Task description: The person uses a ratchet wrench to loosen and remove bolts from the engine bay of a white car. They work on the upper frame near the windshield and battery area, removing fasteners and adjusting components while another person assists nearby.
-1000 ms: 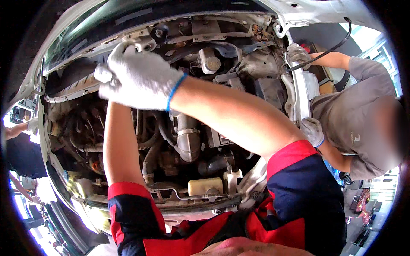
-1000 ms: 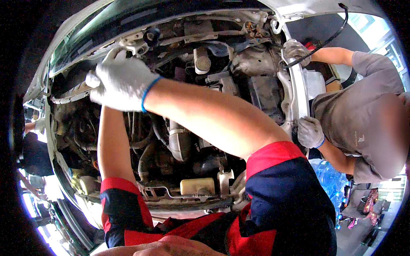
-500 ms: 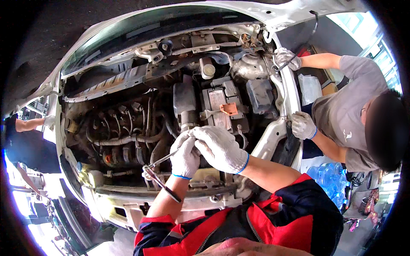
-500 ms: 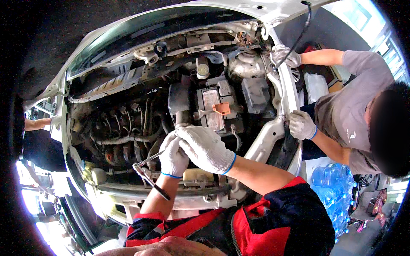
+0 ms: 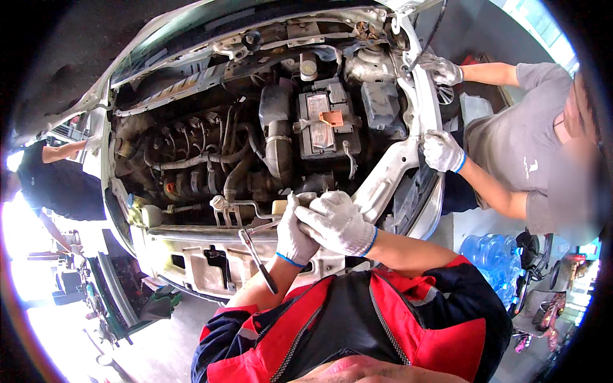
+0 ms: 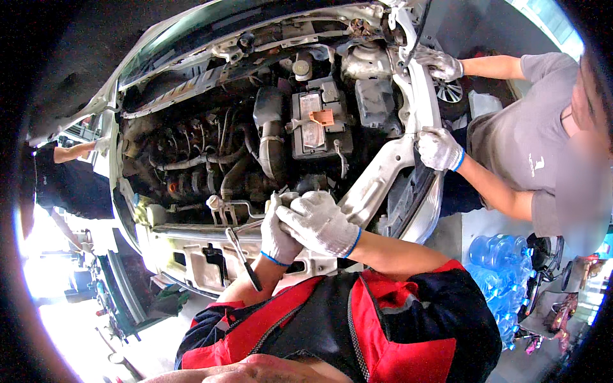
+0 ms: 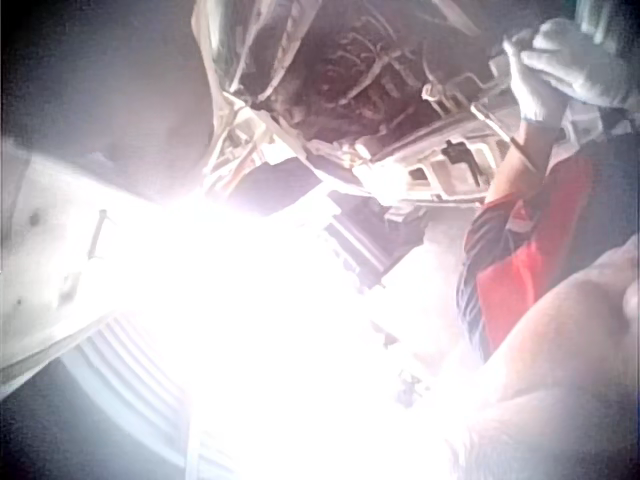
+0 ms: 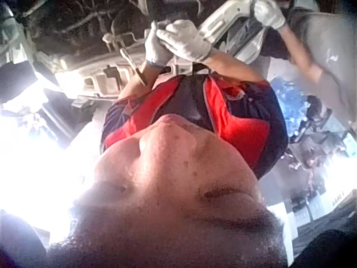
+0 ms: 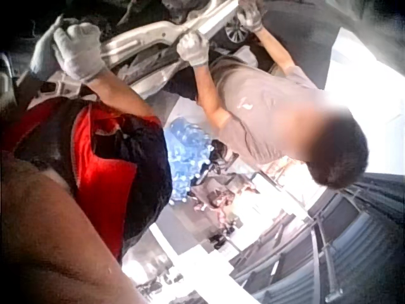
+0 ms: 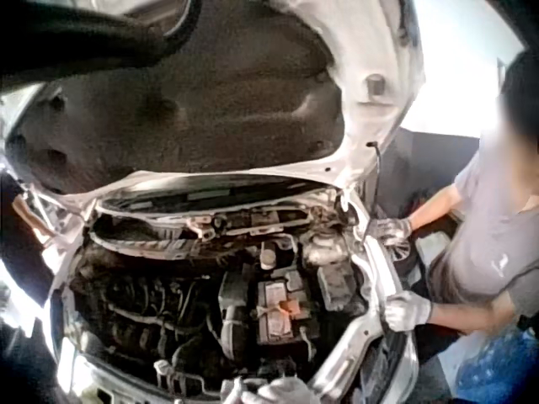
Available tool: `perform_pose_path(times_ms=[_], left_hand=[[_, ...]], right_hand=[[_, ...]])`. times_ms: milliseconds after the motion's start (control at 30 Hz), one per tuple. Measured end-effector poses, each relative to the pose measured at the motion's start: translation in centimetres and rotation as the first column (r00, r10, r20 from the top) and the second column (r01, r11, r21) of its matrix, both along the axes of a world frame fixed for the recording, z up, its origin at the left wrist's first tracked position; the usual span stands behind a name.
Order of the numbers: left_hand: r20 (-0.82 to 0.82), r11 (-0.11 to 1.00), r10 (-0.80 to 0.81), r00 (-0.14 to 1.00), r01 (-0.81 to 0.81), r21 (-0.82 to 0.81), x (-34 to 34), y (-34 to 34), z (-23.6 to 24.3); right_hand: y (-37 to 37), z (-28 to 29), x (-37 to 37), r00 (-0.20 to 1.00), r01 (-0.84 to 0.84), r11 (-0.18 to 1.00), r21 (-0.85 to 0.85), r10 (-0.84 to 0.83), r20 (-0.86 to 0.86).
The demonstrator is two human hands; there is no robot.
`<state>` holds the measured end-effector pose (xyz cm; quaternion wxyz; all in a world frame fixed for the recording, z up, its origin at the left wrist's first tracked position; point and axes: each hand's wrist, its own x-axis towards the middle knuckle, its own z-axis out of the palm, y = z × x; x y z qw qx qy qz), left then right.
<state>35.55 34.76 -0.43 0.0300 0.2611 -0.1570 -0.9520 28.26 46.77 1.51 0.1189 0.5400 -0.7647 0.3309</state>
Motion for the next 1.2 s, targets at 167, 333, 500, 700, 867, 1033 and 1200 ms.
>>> perform_pose_path(times_ms=[167, 333, 500, 700, 867, 1033, 1200], left_hand=[[0.002, 0.987, 0.157, 0.988, -0.157, -0.035, 1.1, -0.4, -1.3], [0.070, 0.899, 0.202, 0.977, -0.157, -0.409, 1.4, -2.0, -0.9], [0.198, 0.751, 0.486, 0.851, -0.291, -0.592, 2.8, -7.1, -3.8], [0.095, 0.444, 0.571, 0.816, -0.210, -0.871, 4.2, -9.3, -7.1], [0.090, -0.001, 0.419, 0.904, 0.100, -0.995, 5.4, -9.0, -9.5], [-0.051, -0.195, 0.365, 0.930, 0.023, -0.981, 4.9, -9.2, -10.2], [-0.034, -0.197, 0.381, 0.924, 0.045, -0.979, 4.8, -9.0, -10.0]], right_hand=[[-0.1, -1.0, 1.1, 0.999, -0.034, 0.998, 0.055, 0.033, 0.016], [0.2, 0.0, -0.2, 0.938, -0.297, 0.955, 0.012, 0.290, 0.191], [-2.4, 1.1, -8.3, 0.912, -0.409, 0.913, -0.005, 0.409, 0.025], [-8.3, 0.9, -29.5, 0.937, 0.264, 0.906, 0.330, -0.159, -0.312], [-13.6, 2.9, -40.7, 0.786, 0.617, 0.629, 0.473, -0.518, -0.336], [-17.1, 0.9, -44.4, 0.822, 0.559, 0.573, 0.600, -0.480, -0.308], [-16.9, 0.8, -46.3, 0.869, 0.493, 0.697, 0.521, -0.366, -0.334]])
